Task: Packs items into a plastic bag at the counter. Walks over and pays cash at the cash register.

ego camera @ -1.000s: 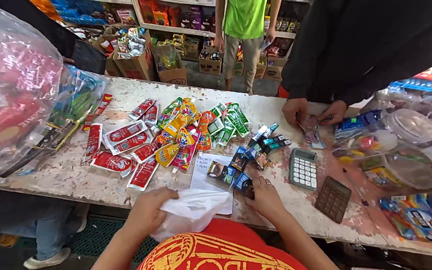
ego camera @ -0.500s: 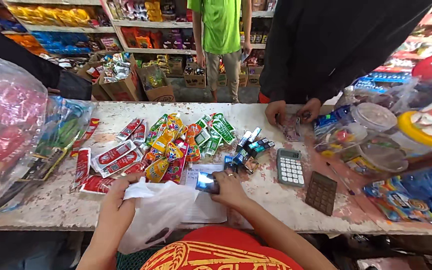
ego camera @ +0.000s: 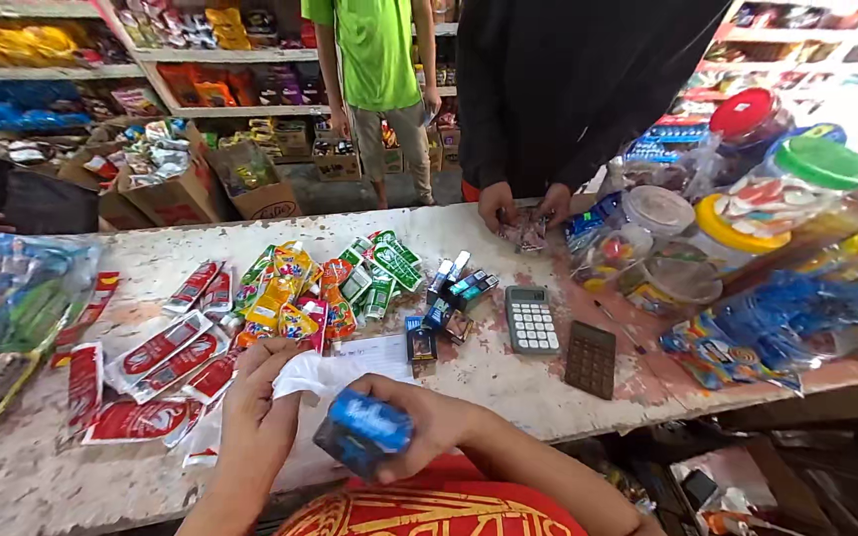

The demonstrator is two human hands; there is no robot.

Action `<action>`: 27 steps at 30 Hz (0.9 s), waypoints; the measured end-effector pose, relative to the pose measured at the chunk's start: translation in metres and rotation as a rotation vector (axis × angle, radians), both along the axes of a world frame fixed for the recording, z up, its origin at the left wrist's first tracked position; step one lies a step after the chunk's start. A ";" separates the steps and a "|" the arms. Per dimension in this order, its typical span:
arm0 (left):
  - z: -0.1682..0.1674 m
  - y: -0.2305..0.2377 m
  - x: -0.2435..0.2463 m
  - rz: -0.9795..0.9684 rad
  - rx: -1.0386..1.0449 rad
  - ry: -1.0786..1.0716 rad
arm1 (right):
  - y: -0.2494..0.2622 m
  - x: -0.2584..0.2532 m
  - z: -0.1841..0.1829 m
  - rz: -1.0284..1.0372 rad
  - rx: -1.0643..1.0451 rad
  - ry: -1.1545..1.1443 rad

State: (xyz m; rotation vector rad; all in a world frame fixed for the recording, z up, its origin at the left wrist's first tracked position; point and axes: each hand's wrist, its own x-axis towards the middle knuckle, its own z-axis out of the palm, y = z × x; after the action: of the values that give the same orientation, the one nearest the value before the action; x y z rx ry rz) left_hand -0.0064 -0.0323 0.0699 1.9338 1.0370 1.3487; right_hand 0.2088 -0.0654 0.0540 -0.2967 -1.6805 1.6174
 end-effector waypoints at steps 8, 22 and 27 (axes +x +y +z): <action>0.025 -0.013 0.007 -0.293 -0.213 -0.297 | 0.022 -0.022 -0.010 -0.206 -0.024 0.030; -0.020 -0.001 -0.049 -0.280 -0.505 -0.428 | 0.055 0.093 0.026 -0.665 0.089 -0.995; -0.012 0.004 -0.050 -0.556 -0.300 -0.388 | 0.066 0.079 -0.047 -0.844 -0.097 -1.594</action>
State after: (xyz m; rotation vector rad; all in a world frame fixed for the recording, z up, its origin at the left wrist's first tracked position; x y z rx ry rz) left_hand -0.0560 -0.0278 0.0579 1.5002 0.4338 1.1066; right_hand 0.2881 0.0006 0.0070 -2.4056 -1.8921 0.6215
